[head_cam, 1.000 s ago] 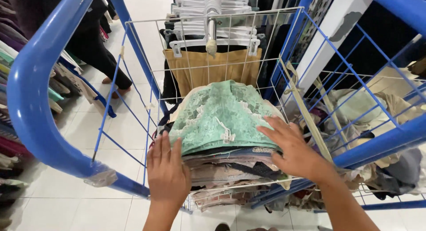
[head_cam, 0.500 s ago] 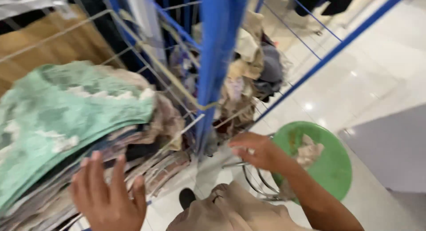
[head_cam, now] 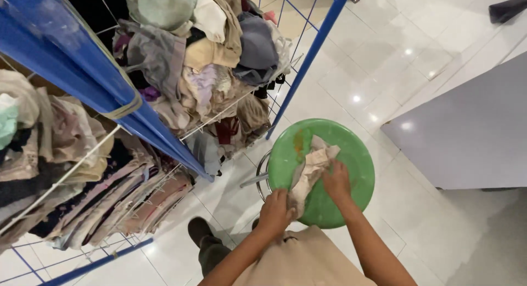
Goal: Sorting and folding bras and camisoles from a wire basket onto a display shelf.
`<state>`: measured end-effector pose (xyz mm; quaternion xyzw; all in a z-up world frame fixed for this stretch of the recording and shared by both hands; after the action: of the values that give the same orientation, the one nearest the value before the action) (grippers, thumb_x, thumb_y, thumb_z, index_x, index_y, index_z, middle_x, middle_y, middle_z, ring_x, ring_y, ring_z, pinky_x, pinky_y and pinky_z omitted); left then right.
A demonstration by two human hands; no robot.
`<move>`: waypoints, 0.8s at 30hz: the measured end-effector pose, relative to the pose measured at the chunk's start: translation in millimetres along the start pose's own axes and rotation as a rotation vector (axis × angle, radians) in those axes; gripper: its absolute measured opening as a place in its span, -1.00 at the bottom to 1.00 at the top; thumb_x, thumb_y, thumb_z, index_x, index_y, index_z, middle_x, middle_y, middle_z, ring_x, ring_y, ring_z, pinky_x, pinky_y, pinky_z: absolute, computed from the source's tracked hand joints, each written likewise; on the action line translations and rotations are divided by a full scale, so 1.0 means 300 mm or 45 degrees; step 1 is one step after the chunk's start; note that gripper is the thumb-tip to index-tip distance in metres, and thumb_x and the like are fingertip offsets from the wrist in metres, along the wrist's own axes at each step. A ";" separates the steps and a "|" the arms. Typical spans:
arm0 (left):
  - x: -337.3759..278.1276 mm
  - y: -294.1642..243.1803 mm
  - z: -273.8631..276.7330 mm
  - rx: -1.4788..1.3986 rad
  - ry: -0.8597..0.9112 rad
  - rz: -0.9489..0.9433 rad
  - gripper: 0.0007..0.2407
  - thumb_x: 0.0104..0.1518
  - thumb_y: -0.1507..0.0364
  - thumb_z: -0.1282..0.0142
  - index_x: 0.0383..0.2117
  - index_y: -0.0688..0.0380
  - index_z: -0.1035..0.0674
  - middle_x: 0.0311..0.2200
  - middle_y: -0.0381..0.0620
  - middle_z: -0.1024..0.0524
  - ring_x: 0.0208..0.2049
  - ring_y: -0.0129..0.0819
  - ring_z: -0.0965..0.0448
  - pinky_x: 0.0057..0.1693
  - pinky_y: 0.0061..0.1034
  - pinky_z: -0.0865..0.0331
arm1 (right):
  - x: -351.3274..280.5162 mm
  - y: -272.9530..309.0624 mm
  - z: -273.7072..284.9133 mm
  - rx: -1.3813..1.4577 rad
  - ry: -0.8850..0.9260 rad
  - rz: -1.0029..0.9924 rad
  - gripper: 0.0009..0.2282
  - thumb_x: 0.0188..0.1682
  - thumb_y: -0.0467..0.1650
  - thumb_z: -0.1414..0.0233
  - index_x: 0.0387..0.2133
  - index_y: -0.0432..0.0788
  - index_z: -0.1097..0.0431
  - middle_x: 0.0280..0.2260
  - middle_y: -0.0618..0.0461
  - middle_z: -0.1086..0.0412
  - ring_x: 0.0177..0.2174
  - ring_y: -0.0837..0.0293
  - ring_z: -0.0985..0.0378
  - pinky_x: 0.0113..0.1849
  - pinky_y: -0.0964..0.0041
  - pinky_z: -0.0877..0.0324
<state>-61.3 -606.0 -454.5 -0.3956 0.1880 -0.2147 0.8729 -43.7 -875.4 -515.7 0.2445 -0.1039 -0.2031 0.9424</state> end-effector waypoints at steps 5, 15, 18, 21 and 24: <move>0.014 0.087 -0.171 -0.102 -0.117 0.248 -0.53 0.04 0.43 -0.21 0.10 0.19 -0.35 0.01 0.19 -0.43 0.00 0.14 -0.47 0.08 -0.10 -0.38 | 0.119 0.224 0.097 -0.259 -0.055 0.605 -0.51 -0.18 -0.56 -0.06 0.12 -0.12 -0.34 0.02 -0.21 -0.36 -0.01 -0.28 -0.41 -0.05 -0.12 -0.37; -0.158 0.066 0.255 -0.195 -0.490 0.401 -0.74 0.09 0.47 -0.17 -0.07 0.11 -0.62 -0.21 0.05 -0.54 -0.23 -0.02 -0.60 -0.07 -0.21 -0.46 | 0.213 0.533 0.512 0.423 0.285 0.462 -0.86 -0.20 -0.51 -0.26 -0.37 -0.21 -0.51 -0.22 -0.05 -0.43 -0.23 0.09 -0.55 -0.24 0.28 -0.56; -0.272 -0.075 0.508 -0.033 -0.791 0.359 -0.71 0.12 0.50 -0.18 -0.01 0.08 -0.64 -0.28 0.07 -0.54 -0.25 -0.02 -0.58 -0.08 -0.23 -0.44 | 0.209 0.696 0.605 0.910 0.457 0.660 -0.88 -0.12 -0.54 -0.18 -0.33 -0.23 -0.45 -0.10 0.02 -0.44 -0.06 0.17 -0.51 -0.07 0.28 -0.53; -0.379 -0.223 0.709 0.245 -1.196 0.160 -0.65 0.07 0.54 -0.19 0.03 0.13 -0.63 -0.20 0.12 -0.54 -0.19 0.03 -0.56 -0.03 -0.22 -0.39 | 0.198 0.896 0.659 1.267 0.775 0.635 -0.94 0.00 -0.56 -0.08 -0.30 -0.23 -0.38 -0.13 0.07 -0.55 -0.16 0.27 -0.55 -0.08 0.37 -0.50; -0.510 -0.302 0.824 0.362 -1.483 -0.123 -0.71 0.08 0.56 -0.16 -0.03 0.19 -0.63 -0.05 0.17 -0.56 -0.08 0.07 -0.56 0.10 -0.23 -0.34 | 0.233 0.950 0.581 1.231 0.677 0.578 -0.91 0.07 -0.57 -0.07 -0.20 -0.27 -0.37 -0.32 0.10 -0.47 -0.30 0.34 -0.48 -0.23 0.48 -0.39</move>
<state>-86.8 -428.7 -208.0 -0.3356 -0.3699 -0.0253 0.8660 62.0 -751.2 -216.0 0.6599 0.0053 0.1418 0.7378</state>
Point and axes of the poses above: each hand's wrist, its own x-axis towards the middle knuckle, its own z-axis out of the back of the hand, y = z × x, the point moved 4 cm from there along x, towards the middle knuckle
